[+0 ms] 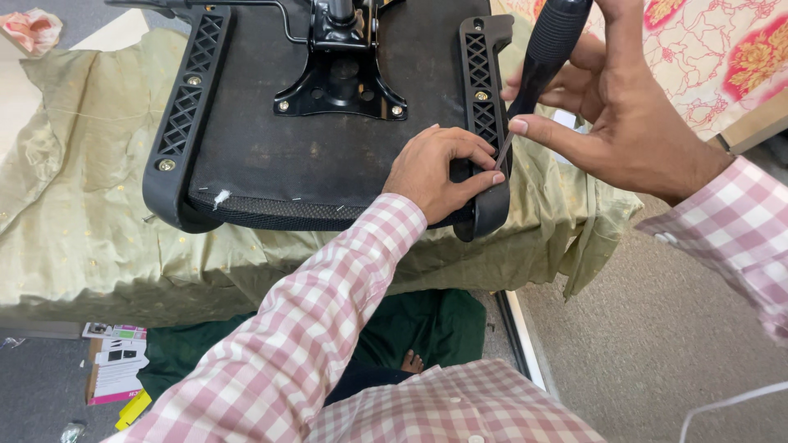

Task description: The person attaches armrests to an office chair using a screwdriver. They insert screws into the armrest brackets and tighten them, then flip the chair upright to show the completed assembly.

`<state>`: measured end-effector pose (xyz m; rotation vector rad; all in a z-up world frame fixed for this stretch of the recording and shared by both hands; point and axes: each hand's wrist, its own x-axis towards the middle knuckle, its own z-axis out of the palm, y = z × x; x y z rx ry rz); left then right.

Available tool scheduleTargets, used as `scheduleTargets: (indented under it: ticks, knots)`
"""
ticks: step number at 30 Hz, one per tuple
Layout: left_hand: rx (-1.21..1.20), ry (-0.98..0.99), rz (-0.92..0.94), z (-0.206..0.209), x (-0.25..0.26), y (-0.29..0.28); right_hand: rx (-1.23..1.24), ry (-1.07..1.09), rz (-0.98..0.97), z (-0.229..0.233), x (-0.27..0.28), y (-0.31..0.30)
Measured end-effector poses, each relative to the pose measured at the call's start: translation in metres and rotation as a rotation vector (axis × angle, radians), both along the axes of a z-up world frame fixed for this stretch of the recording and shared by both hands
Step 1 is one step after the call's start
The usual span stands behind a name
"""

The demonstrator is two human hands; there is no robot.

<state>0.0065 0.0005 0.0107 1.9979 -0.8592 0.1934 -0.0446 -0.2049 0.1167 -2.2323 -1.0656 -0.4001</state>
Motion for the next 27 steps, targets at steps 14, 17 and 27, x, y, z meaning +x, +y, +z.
scheduleTargets:
  ticks: [14, 17, 27]
  knots:
    - [0.003, -0.015, 0.001, -0.002, -0.002, 0.0, 0.006, -0.017, -0.06, 0.005, -0.001, 0.011]
    - [0.01, -0.032, -0.004, -0.001, -0.002, 0.002, 0.096, 0.013, -0.183, -0.002, 0.003, 0.009]
    - [0.008, -0.042, -0.014, -0.004, -0.001, 0.003, 0.073, 0.007, -0.07, -0.007, 0.003, 0.008]
